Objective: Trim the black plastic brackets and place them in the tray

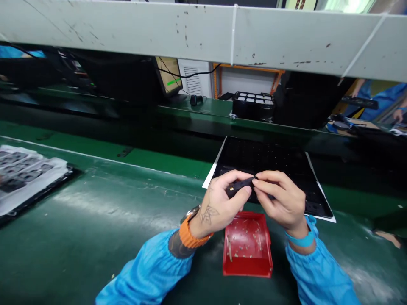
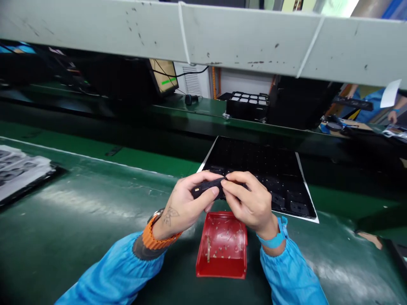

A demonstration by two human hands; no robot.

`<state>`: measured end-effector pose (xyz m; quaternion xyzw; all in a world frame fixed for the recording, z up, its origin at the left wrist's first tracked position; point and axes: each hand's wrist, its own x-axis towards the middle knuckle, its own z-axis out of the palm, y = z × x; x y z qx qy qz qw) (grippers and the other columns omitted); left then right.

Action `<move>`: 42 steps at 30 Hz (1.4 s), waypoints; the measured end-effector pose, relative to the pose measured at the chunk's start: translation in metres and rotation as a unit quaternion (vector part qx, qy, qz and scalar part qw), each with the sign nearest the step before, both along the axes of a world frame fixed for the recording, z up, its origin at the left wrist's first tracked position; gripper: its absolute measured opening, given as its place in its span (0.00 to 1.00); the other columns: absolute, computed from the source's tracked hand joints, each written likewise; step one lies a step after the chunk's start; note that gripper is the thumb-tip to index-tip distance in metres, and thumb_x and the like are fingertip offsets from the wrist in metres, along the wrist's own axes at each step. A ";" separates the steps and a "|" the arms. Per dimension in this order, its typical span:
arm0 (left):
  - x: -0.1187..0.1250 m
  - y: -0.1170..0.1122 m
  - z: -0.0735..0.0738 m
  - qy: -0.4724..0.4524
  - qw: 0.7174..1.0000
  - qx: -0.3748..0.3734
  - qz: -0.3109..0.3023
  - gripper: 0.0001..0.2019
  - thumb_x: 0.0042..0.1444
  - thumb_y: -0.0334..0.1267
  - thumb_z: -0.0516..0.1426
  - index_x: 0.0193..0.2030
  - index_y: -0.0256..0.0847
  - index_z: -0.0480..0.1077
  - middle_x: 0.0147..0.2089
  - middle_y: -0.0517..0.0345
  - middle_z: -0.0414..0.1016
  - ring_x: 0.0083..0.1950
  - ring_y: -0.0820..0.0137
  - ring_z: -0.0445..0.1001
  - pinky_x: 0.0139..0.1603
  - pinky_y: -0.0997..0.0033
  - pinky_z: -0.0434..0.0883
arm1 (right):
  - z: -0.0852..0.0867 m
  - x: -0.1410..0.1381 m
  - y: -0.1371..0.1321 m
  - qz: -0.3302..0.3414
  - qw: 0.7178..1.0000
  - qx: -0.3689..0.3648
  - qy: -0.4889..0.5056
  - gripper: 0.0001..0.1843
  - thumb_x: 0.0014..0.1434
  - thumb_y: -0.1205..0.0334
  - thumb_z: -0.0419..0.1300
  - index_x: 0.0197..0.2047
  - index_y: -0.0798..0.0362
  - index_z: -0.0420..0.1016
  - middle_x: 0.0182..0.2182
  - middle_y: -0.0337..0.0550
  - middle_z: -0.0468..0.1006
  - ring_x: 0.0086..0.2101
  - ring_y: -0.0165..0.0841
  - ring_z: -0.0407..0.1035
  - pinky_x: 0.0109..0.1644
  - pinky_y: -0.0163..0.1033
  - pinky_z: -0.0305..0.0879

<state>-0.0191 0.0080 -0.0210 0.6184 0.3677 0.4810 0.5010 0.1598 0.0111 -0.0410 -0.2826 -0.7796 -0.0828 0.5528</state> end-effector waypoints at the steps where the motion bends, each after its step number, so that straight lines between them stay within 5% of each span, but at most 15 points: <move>1: -0.001 -0.001 0.001 0.002 1.000 0.009 -0.001 0.10 0.59 0.36 0.61 0.45 0.34 0.77 0.26 0.62 0.72 0.21 0.78 0.67 0.23 0.78 0.67 | 0.001 0.000 -0.001 0.000 1.000 0.001 0.002 0.11 0.64 0.77 0.64 0.45 0.52 0.82 0.41 0.49 0.82 0.40 0.36 0.80 0.42 0.39 0.82; 16: -0.002 -0.010 0.007 0.028 0.996 0.084 0.017 0.08 0.59 0.33 0.59 0.43 0.36 0.79 0.35 0.56 0.80 0.26 0.76 0.71 0.25 0.77 0.67 | 0.000 -0.004 -0.007 0.002 1.000 0.010 0.029 0.12 0.64 0.76 0.65 0.45 0.49 0.81 0.40 0.44 0.82 0.39 0.36 0.80 0.39 0.40 0.81; 32: -0.004 -0.003 0.006 -0.016 0.999 0.012 -0.030 0.10 0.58 0.36 0.61 0.44 0.34 0.77 0.22 0.65 0.69 0.20 0.78 0.66 0.22 0.78 0.65 | 0.000 -0.004 -0.006 -0.012 1.000 -0.001 0.022 0.10 0.65 0.74 0.64 0.43 0.48 0.79 0.41 0.46 0.82 0.39 0.38 0.80 0.40 0.43 0.81; 38: -0.012 0.005 0.008 -0.017 0.997 -0.015 -0.075 0.11 0.59 0.38 0.62 0.45 0.34 0.77 0.21 0.64 0.70 0.20 0.77 0.67 0.22 0.79 0.65 | 0.011 0.008 -0.013 0.066 0.988 -0.121 0.068 0.06 0.64 0.71 0.65 0.41 0.50 0.76 0.44 0.48 0.82 0.40 0.37 0.79 0.41 0.43 0.80; 42: -0.020 0.009 0.012 0.058 0.996 0.040 -0.052 0.09 0.59 0.38 0.62 0.44 0.36 0.77 0.22 0.64 0.71 0.21 0.76 0.69 0.25 0.77 0.66 | 0.008 0.024 -0.039 0.121 0.957 -0.252 0.081 0.05 0.65 0.68 0.64 0.37 0.51 0.74 0.38 0.45 0.81 0.35 0.35 0.77 0.37 0.40 0.76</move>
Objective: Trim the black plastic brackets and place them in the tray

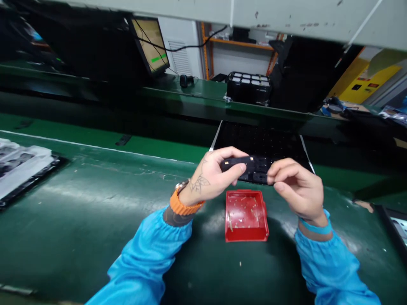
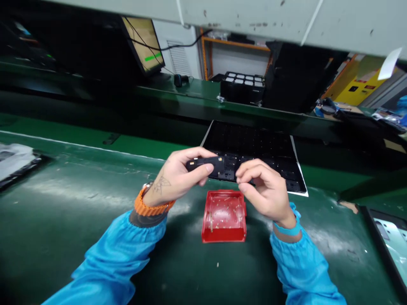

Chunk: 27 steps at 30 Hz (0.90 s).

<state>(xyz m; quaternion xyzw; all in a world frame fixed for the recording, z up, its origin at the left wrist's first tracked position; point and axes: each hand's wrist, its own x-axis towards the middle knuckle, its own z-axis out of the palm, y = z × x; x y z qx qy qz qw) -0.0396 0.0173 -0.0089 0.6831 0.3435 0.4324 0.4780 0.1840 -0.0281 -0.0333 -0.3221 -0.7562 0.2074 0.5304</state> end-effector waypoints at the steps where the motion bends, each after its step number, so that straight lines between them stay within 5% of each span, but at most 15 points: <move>1: -0.001 0.002 0.000 0.022 0.999 0.027 0.014 0.09 0.59 0.37 0.62 0.44 0.36 0.78 0.24 0.63 0.72 0.22 0.75 0.70 0.26 0.76 0.67 | -0.005 0.002 -0.007 0.024 0.998 -0.042 -0.040 0.06 0.65 0.68 0.63 0.36 0.51 0.73 0.35 0.43 0.80 0.33 0.34 0.76 0.36 0.38 0.74; 4: 0.001 0.006 -0.002 0.054 0.996 0.067 0.021 0.08 0.58 0.37 0.62 0.43 0.37 0.78 0.28 0.61 0.75 0.25 0.74 0.72 0.29 0.75 0.69 | -0.029 0.000 -0.025 0.064 0.964 -0.143 -0.217 0.12 0.65 0.69 0.62 0.30 0.51 0.68 0.25 0.35 0.74 0.26 0.29 0.69 0.31 0.34 0.64; 7: 0.006 0.008 -0.006 0.035 0.999 0.025 -0.025 0.08 0.58 0.37 0.61 0.43 0.37 0.76 0.26 0.63 0.73 0.24 0.75 0.71 0.27 0.76 0.68 | -0.049 -0.008 -0.029 0.042 0.934 -0.154 -0.320 0.11 0.62 0.75 0.60 0.33 0.50 0.66 0.25 0.33 0.72 0.26 0.29 0.66 0.31 0.34 0.58; 12: 0.011 0.008 -0.014 0.007 0.999 0.003 -0.032 0.12 0.56 0.39 0.63 0.45 0.38 0.71 0.31 0.63 0.73 0.25 0.76 0.71 0.27 0.77 0.70 | -0.040 0.000 -0.021 0.033 0.922 -0.150 -0.355 0.15 0.67 0.70 0.61 0.29 0.50 0.64 0.23 0.32 0.68 0.23 0.28 0.61 0.29 0.35 0.54; 15: 0.013 0.007 -0.018 0.020 0.999 0.029 0.002 0.12 0.57 0.39 0.64 0.46 0.39 0.71 0.34 0.62 0.73 0.26 0.75 0.72 0.29 0.76 0.70 | -0.017 0.013 -0.016 -0.006 0.949 -0.112 -0.295 0.13 0.68 0.67 0.59 0.30 0.51 0.67 0.28 0.37 0.73 0.28 0.30 0.68 0.32 0.35 0.62; 19: 0.018 0.001 -0.020 0.061 0.995 0.066 0.032 0.11 0.60 0.39 0.63 0.47 0.40 0.73 0.36 0.60 0.76 0.30 0.73 0.73 0.31 0.75 0.70 | 0.005 0.005 -0.008 -0.150 0.980 -0.003 -0.133 0.05 0.66 0.69 0.61 0.39 0.50 0.74 0.35 0.41 0.78 0.34 0.34 0.73 0.36 0.39 0.70; 23: 0.020 -0.008 -0.022 0.059 0.995 0.075 -0.022 0.13 0.66 0.38 0.56 0.55 0.40 0.73 0.35 0.59 0.76 0.31 0.71 0.75 0.32 0.73 0.71 | 0.003 -0.026 0.002 -0.203 0.963 0.149 -0.095 0.07 0.67 0.71 0.62 0.41 0.50 0.79 0.39 0.45 0.79 0.40 0.38 0.75 0.43 0.45 0.73; 27: 0.020 -0.014 -0.022 0.052 0.995 0.059 -0.063 0.12 0.67 0.35 0.53 0.56 0.40 0.69 0.31 0.61 0.75 0.30 0.71 0.75 0.33 0.73 0.71 | -0.004 -0.033 0.005 -0.223 0.946 0.205 -0.119 0.10 0.67 0.72 0.62 0.44 0.47 0.81 0.36 0.43 0.78 0.37 0.37 0.73 0.40 0.46 0.72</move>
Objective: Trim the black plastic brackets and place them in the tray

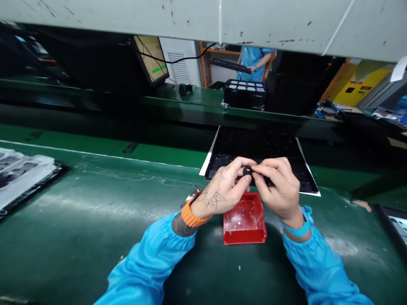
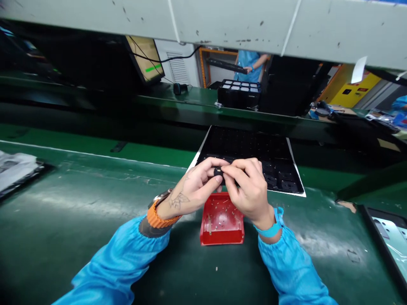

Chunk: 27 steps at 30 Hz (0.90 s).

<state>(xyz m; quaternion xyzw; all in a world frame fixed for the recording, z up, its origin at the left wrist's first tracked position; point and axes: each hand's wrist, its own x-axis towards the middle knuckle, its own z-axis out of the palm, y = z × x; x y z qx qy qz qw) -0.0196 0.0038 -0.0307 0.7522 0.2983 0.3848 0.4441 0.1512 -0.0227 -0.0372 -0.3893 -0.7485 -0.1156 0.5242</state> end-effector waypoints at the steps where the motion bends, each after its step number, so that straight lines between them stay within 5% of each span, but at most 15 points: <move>1: 0.000 -0.001 0.000 0.000 1.000 -0.006 0.005 0.11 0.68 0.36 0.53 0.55 0.40 0.68 0.30 0.62 0.75 0.30 0.71 0.75 0.32 0.73 0.70 | -0.001 0.001 0.000 -0.004 1.000 0.002 -0.008 0.11 0.67 0.73 0.62 0.45 0.47 0.81 0.36 0.43 0.78 0.37 0.37 0.72 0.40 0.46 0.71; 10: 0.005 -0.009 0.003 -0.008 0.999 -0.022 0.041 0.08 0.70 0.37 0.53 0.52 0.40 0.68 0.30 0.62 0.77 0.30 0.72 0.77 0.32 0.74 0.71 | -0.006 0.007 -0.001 0.018 0.998 0.036 -0.045 0.20 0.66 0.76 0.61 0.53 0.42 0.81 0.40 0.44 0.79 0.40 0.39 0.72 0.45 0.50 0.71; 27: 0.005 -0.005 0.000 -0.001 0.998 -0.001 0.065 0.10 0.67 0.35 0.52 0.51 0.38 0.70 0.29 0.61 0.76 0.28 0.71 0.76 0.30 0.73 0.69 | -0.011 0.001 0.006 0.055 0.996 0.060 -0.040 0.17 0.66 0.78 0.61 0.52 0.52 0.80 0.38 0.47 0.80 0.41 0.40 0.72 0.44 0.49 0.78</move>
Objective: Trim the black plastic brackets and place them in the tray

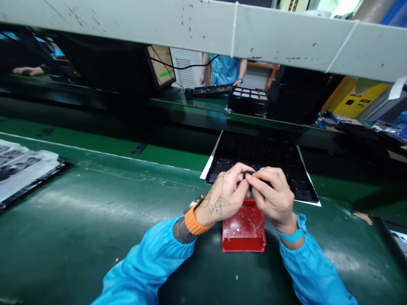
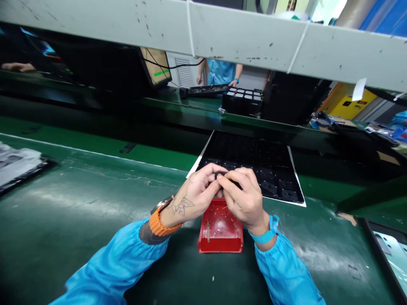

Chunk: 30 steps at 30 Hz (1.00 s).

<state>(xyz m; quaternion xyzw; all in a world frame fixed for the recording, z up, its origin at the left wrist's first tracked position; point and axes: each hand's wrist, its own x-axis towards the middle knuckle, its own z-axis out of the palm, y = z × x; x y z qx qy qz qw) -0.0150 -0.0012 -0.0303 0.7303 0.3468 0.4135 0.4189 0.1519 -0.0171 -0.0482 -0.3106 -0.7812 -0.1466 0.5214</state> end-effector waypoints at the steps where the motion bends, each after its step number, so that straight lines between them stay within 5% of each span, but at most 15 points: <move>1: 0.000 0.001 -0.001 0.001 1.000 0.000 0.002 0.10 0.67 0.35 0.52 0.51 0.38 0.70 0.28 0.61 0.76 0.28 0.71 0.76 0.29 0.73 0.69 | 0.000 -0.001 0.001 0.001 1.000 0.000 0.002 0.17 0.66 0.78 0.61 0.52 0.51 0.81 0.38 0.47 0.81 0.41 0.40 0.72 0.44 0.49 0.78; 30: -0.002 -0.002 0.001 -0.007 1.000 0.015 0.001 0.09 0.67 0.32 0.52 0.51 0.39 0.69 0.29 0.63 0.77 0.28 0.73 0.75 0.31 0.74 0.69 | -0.003 -0.002 0.001 0.009 1.000 0.011 0.009 0.21 0.65 0.79 0.62 0.57 0.50 0.80 0.40 0.47 0.81 0.44 0.42 0.73 0.48 0.52 0.81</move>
